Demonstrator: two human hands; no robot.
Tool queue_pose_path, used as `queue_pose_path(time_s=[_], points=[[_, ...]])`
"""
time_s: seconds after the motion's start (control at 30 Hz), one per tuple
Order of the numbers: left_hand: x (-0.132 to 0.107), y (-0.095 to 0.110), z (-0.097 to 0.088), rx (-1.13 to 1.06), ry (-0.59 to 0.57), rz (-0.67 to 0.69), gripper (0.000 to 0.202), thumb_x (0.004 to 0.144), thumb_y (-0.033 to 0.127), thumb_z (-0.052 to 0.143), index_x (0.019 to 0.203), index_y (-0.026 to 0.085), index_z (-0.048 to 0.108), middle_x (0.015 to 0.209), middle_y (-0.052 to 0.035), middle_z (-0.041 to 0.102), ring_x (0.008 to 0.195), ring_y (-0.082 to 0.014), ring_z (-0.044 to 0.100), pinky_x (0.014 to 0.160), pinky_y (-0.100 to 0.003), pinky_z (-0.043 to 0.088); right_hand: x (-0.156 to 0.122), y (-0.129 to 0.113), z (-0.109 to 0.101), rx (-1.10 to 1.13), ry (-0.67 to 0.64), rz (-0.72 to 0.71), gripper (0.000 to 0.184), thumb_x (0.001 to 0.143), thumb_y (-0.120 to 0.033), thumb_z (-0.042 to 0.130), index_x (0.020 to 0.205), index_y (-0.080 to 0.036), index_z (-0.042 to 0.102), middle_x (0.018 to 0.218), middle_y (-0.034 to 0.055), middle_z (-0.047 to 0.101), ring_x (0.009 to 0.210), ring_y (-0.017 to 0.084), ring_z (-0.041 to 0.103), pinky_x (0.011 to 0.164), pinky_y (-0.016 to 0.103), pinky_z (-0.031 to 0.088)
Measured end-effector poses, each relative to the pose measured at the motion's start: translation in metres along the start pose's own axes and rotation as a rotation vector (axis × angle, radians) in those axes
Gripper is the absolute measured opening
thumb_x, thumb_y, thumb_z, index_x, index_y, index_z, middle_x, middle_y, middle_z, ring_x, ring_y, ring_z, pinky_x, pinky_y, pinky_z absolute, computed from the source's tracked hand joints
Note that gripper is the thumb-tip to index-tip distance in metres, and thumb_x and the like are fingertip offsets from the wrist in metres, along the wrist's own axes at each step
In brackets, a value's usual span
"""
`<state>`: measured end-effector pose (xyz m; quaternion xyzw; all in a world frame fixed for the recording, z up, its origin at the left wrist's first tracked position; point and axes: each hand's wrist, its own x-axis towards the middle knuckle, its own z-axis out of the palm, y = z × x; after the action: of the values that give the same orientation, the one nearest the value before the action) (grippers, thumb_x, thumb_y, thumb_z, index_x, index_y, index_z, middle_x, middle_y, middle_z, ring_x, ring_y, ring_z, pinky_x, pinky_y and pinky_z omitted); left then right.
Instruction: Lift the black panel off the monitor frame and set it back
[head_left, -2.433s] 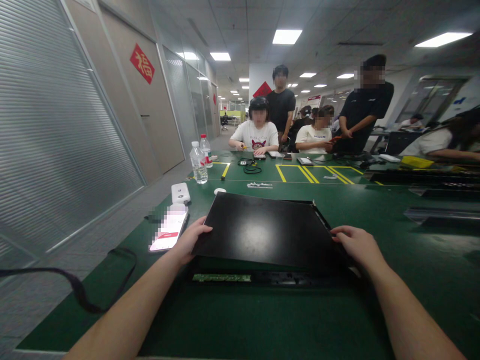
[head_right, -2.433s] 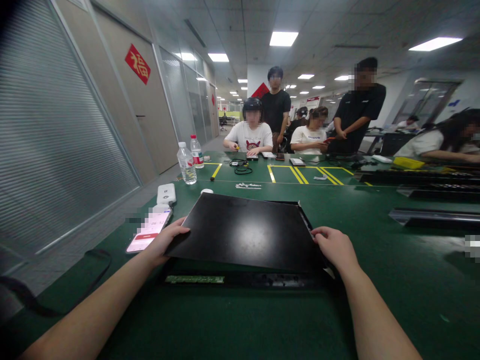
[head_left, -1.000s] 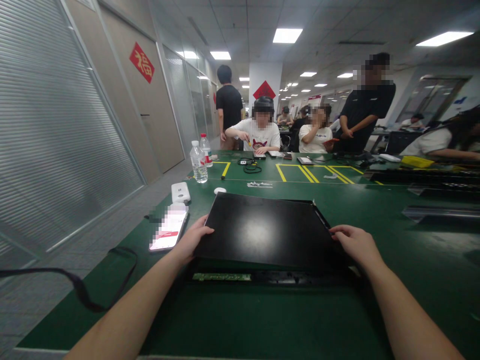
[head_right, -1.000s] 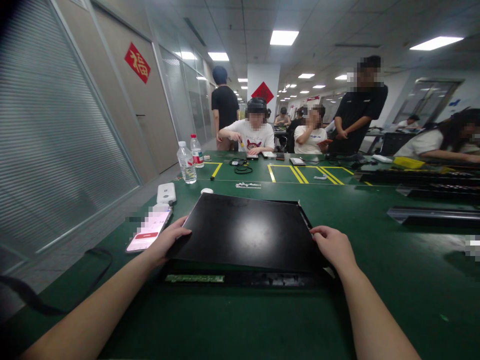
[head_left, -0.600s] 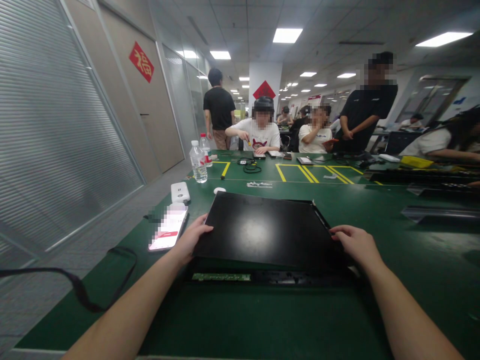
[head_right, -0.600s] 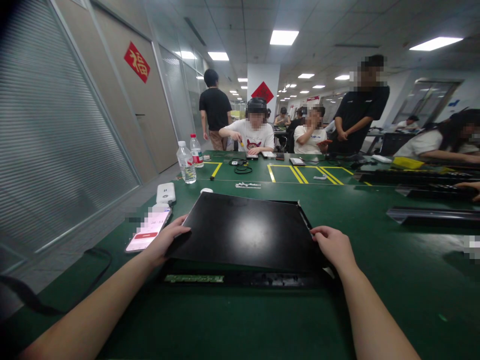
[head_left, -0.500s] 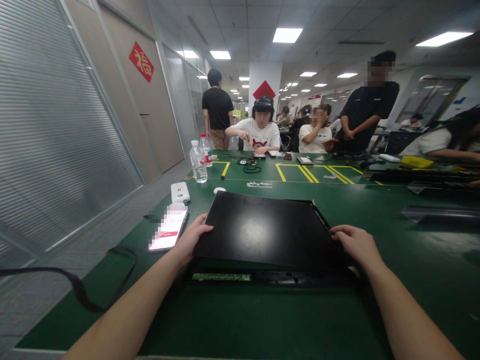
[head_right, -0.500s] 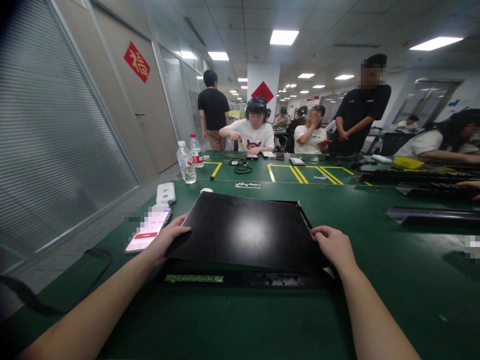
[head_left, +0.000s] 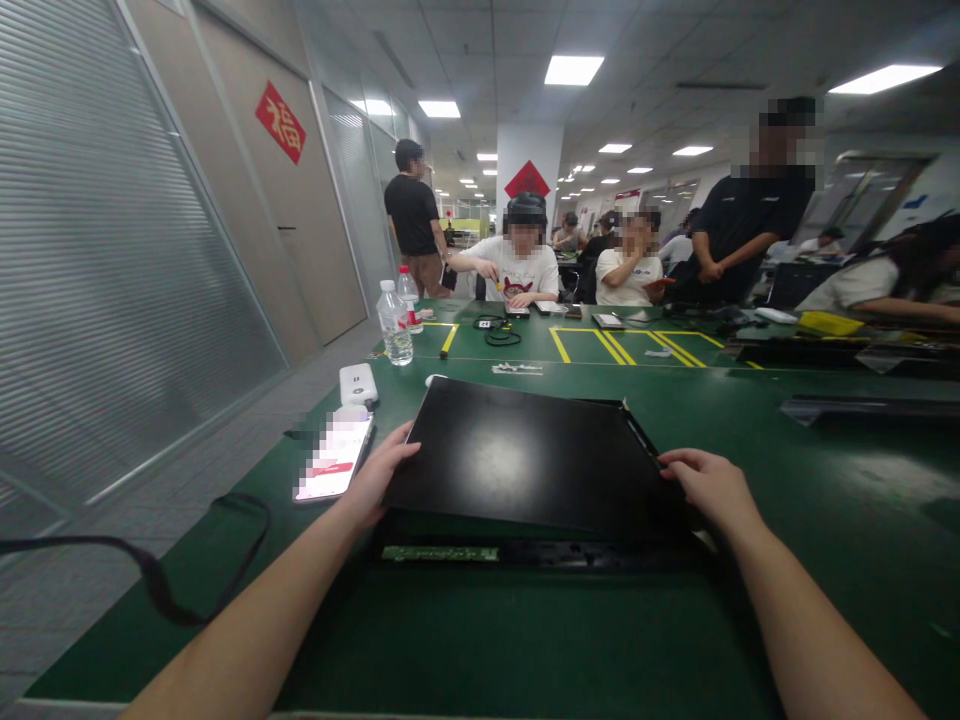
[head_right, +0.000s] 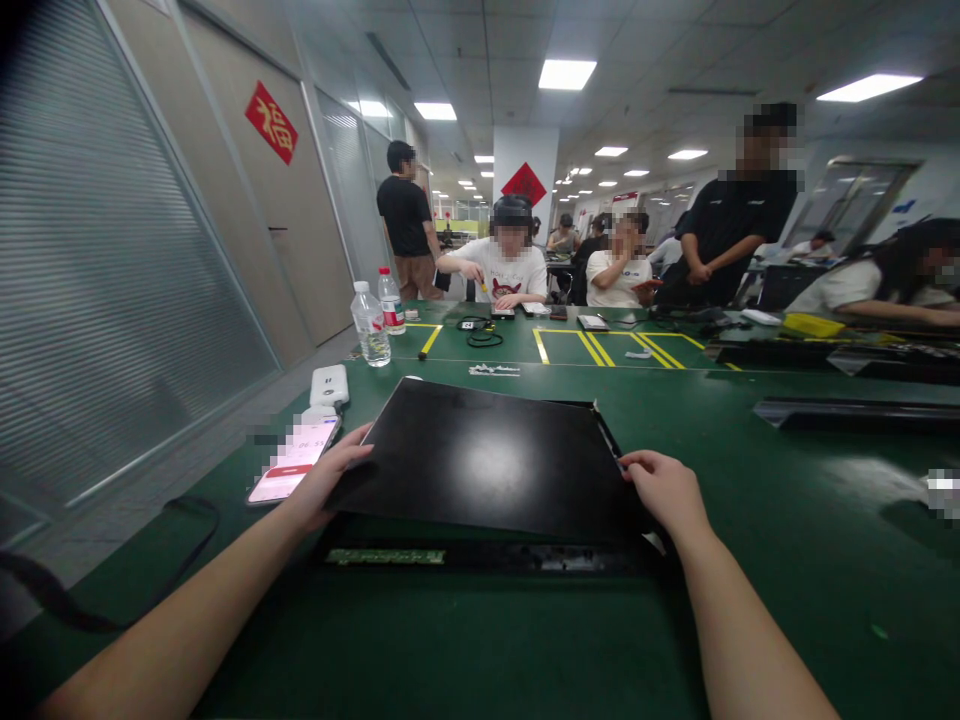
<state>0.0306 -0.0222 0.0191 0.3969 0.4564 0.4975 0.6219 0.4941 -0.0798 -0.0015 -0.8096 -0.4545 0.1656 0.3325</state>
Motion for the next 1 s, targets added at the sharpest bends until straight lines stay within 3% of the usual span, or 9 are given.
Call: queue_pose_path(time_s=[0.2,0.37,0.57,1.0], points=[[-0.0032,0.0038,0.0006,0.005,-0.026,-0.019,0.063,0.072,0.025,0.074,0.135,0.022,0.063,0.105,-0.007,0.08,0.092,-0.027,0.076,0.076,-0.033,0.06,-0.0011,-0.0023,-0.0006,-0.017,-0.017,0.018,0.037,0.071,-0.034,0.053,0.094,-0.023,0.08,0.086,0.0052,0.078,0.067,0.021,0.065,0.065,0.034,0.049],[-0.0023,0.0061,0.0007,-0.01,-0.027,-0.046,0.065,0.068,0.016,0.073,0.133,0.016,0.063,0.098,-0.0093,0.08,0.086,-0.0275,0.077,0.071,-0.033,0.06,0.0,-0.0004,0.0001,-0.005,-0.004,-0.002,0.036,0.071,-0.034,0.053,0.092,-0.023,0.08,0.084,0.0054,0.078,0.071,0.023,0.067,0.064,0.033,0.048],[-0.0032,0.0071,0.0024,-0.011,-0.009,-0.068,0.063,0.073,0.009,0.068,0.136,0.012,0.06,0.091,-0.0098,0.08,0.076,-0.0241,0.077,0.065,-0.03,0.06,0.0009,0.0009,0.0004,-0.025,-0.014,0.012,0.037,0.072,-0.034,0.052,0.095,-0.023,0.08,0.087,0.0041,0.078,0.068,0.021,0.065,0.066,0.034,0.048],[-0.0052,0.0071,0.0057,0.023,0.026,-0.034,0.062,0.076,0.005,0.068,0.136,0.013,0.058,0.103,-0.0111,0.081,0.083,-0.0244,0.078,0.066,-0.029,0.061,-0.0009,-0.0009,-0.0006,-0.004,-0.008,0.012,0.037,0.07,-0.034,0.053,0.094,-0.023,0.079,0.087,0.0048,0.078,0.067,0.021,0.065,0.064,0.034,0.048]])
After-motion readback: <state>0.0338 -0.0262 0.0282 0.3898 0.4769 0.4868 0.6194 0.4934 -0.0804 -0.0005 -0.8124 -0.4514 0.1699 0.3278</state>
